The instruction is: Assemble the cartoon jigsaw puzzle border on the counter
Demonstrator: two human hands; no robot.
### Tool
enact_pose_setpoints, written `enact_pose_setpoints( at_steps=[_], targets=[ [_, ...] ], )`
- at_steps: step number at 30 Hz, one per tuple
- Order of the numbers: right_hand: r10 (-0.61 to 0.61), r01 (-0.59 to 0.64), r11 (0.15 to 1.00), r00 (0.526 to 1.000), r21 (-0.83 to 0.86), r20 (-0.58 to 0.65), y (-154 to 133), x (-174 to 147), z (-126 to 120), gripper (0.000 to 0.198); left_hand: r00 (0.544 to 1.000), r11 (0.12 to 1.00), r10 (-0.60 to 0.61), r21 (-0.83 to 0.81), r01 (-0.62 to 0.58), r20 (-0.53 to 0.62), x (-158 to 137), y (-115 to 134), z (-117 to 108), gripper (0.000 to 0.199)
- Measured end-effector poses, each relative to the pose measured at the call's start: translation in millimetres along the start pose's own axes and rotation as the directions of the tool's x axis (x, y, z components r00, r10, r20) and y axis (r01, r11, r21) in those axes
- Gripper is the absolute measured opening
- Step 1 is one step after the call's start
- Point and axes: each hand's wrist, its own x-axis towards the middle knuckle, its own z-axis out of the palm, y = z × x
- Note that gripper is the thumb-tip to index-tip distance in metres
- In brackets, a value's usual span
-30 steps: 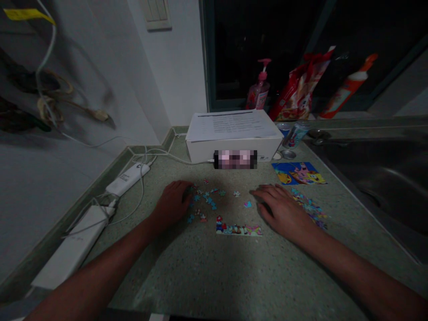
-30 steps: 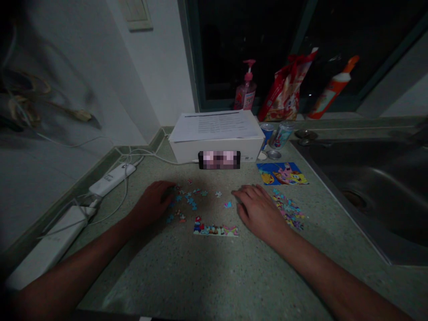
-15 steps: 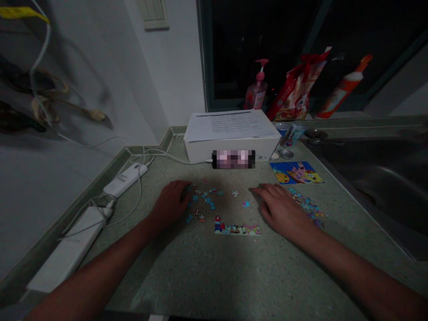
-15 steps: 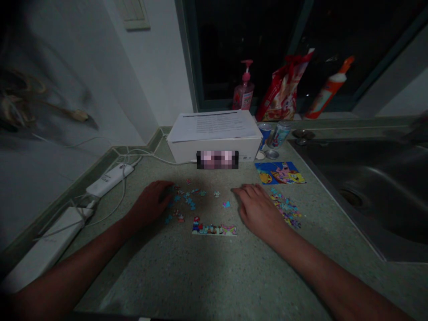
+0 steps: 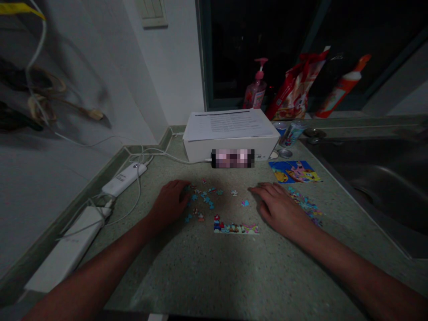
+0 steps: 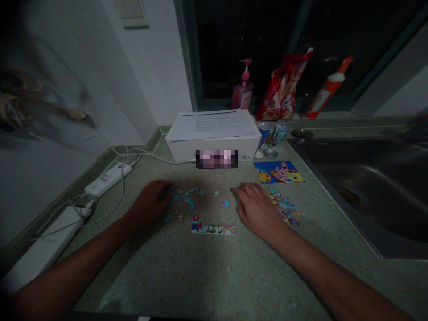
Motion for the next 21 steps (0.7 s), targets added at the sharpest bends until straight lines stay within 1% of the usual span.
enact_pose_setpoints(
  at_steps=[11, 17, 21],
  targets=[
    [-0.027, 0.027, 1.000, 1.000, -0.014, -0.015, 3.1, -1.5, 5.4, 0.041, 1.000, 1.000, -0.007, 0.011, 0.007, 0.002, -0.3, 2.9, -1.3, 0.035],
    [-0.040, 0.039, 0.999, 0.999, -0.022, -0.019, 3.3, -1.1, 3.7, 0.039, 1.000, 1.000, -0.001, 0.016, 0.001, -0.006, 0.2, 0.4, 0.4, 0.036],
    [-0.040, 0.040, 0.999, 0.999, 0.006, -0.024, 0.5, 0.4, 0.4, 0.041, 1.000, 1.000, 0.000, 0.021, 0.000, -0.004, 0.6, 1.2, -0.6, 0.035]
  ],
)
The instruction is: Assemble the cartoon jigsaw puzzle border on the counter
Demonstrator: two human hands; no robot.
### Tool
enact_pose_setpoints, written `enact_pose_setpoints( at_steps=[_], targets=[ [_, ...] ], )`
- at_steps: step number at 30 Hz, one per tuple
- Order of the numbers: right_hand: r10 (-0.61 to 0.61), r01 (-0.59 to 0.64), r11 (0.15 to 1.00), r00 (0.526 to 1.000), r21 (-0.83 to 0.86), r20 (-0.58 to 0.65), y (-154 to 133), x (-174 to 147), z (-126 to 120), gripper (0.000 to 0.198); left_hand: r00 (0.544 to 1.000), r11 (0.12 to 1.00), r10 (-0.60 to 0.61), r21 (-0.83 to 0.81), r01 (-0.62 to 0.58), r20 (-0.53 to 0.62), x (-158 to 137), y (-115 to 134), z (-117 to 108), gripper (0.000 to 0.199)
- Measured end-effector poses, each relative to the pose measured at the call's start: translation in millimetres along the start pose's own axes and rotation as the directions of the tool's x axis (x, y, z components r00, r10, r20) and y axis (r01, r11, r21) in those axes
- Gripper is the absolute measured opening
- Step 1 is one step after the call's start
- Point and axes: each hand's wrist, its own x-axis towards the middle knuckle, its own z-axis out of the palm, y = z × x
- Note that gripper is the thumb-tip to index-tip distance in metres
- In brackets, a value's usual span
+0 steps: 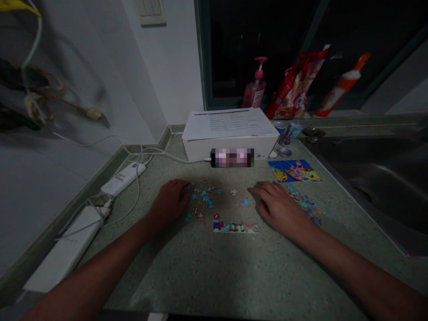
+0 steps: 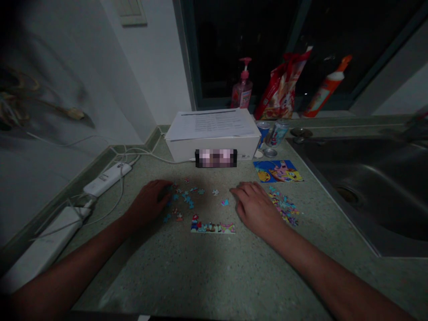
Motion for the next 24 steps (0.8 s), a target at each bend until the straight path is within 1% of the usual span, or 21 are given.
enact_pose_setpoints(
  at_steps=[4, 7, 13, 24],
  targets=[
    [-0.002, 0.004, 0.999, 0.999, 0.042, -0.045, -2.6, 1.8, -2.9, 0.043, 1.000, 1.000, -0.005, -0.001, 0.005, 0.005, -0.1, 1.8, -1.4, 0.036],
    [0.000, 0.003, 0.999, 0.998, 0.042, -0.070, -2.1, 1.6, -2.1, 0.044, 1.000, 1.000, -0.006, 0.000, 0.006, 0.007, -0.2, 2.3, -1.7, 0.035],
    [-0.011, 0.011, 1.000, 1.000, 0.004, 0.005, 0.9, -0.4, 2.1, 0.040, 1.000, 1.000, 0.004, -0.005, -0.004, 0.005, 0.2, 2.0, -1.6, 0.036],
    [-0.018, 0.018, 1.000, 1.000, -0.001, 0.008, 0.2, 0.3, -0.1, 0.039, 1.000, 1.000, 0.001, -0.008, -0.001, 0.008, -0.4, 1.6, -1.4, 0.035]
  ],
)
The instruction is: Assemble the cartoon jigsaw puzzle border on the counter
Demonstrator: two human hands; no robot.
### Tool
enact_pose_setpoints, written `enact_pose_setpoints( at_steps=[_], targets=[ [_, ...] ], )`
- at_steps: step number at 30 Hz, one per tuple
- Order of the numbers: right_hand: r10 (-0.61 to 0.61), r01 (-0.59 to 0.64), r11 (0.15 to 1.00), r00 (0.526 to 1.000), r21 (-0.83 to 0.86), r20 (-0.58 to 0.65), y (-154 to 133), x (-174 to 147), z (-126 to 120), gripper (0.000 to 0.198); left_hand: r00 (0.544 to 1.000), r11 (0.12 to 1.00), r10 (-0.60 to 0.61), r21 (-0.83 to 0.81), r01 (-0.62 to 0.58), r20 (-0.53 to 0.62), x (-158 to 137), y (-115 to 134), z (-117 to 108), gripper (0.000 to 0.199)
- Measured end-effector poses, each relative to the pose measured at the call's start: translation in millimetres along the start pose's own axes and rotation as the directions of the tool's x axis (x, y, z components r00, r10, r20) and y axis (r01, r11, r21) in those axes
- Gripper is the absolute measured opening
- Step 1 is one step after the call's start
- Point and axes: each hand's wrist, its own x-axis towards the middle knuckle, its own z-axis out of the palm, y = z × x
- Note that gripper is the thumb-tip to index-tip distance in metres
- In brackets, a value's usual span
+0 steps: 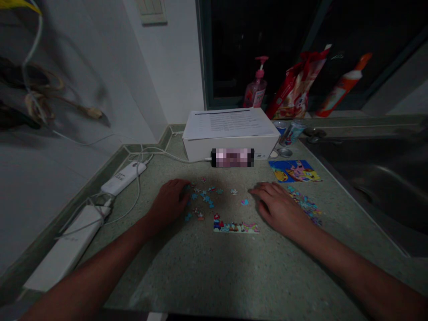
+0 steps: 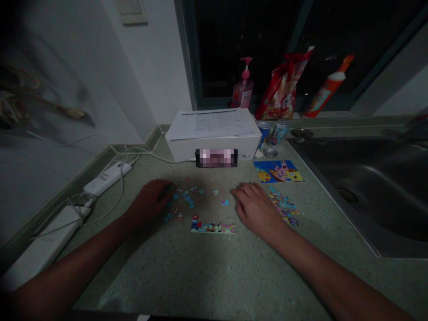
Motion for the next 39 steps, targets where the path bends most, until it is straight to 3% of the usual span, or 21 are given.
enact_pose_setpoints(
  at_steps=[15, 24, 39],
  targets=[
    [0.008, -0.008, 1.000, 1.000, -0.001, 0.008, 1.0, -0.7, 1.7, 0.039, 1.000, 1.000, 0.011, 0.002, -0.011, -0.004, 0.5, 0.5, -0.3, 0.033],
    [0.035, -0.031, 0.996, 0.998, 0.085, -0.043, -1.6, 1.0, -1.9, 0.045, 1.000, 1.000, 0.013, -0.001, -0.013, -0.009, -0.1, -1.7, 0.8, 0.033],
    [0.013, -0.013, 1.000, 1.000, 0.019, 0.004, -0.9, -0.1, 2.1, 0.037, 1.000, 1.000, 0.010, 0.006, -0.010, 0.003, 0.7, -0.9, 0.6, 0.035]
  ],
)
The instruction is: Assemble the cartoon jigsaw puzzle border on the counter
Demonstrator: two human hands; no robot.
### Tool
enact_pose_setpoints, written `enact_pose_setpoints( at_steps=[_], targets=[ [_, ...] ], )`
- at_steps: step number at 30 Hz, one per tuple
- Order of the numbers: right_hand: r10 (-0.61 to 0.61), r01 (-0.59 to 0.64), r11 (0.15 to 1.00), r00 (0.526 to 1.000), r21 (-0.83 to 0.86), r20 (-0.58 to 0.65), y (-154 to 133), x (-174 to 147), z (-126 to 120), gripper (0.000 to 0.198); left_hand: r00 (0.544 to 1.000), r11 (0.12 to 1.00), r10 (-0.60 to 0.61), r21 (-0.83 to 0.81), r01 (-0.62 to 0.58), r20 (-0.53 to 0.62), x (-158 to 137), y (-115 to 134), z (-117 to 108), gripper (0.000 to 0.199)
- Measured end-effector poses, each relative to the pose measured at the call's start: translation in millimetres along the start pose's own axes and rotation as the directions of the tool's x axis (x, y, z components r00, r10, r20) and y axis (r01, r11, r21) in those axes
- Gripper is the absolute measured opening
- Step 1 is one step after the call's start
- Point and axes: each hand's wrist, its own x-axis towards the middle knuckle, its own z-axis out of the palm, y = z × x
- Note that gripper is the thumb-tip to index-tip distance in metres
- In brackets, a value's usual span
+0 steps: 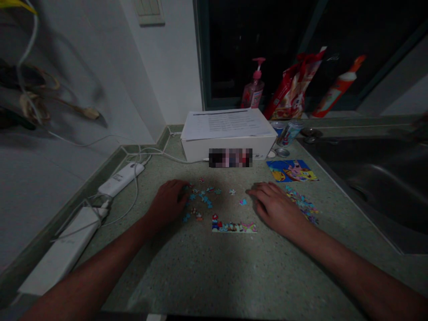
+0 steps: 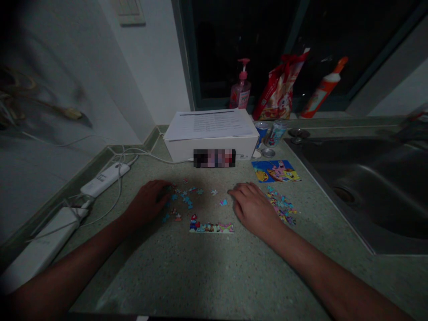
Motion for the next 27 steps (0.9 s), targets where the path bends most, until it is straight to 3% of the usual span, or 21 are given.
enact_pose_setpoints(
  at_steps=[20, 27],
  targets=[
    [0.002, -0.003, 1.000, 1.000, 0.020, 0.019, -1, 0, -2, 0.035, 1.000, 1.000, 0.006, 0.004, -0.006, 0.001, 0, 1, -2, 0.035],
    [0.015, -0.012, 0.988, 1.000, 0.155, -0.017, -7, 13, -1, 0.027, 1.000, 1.000, 0.003, 0.008, -0.003, -0.004, 0, -1, 1, 0.034]
  ],
)
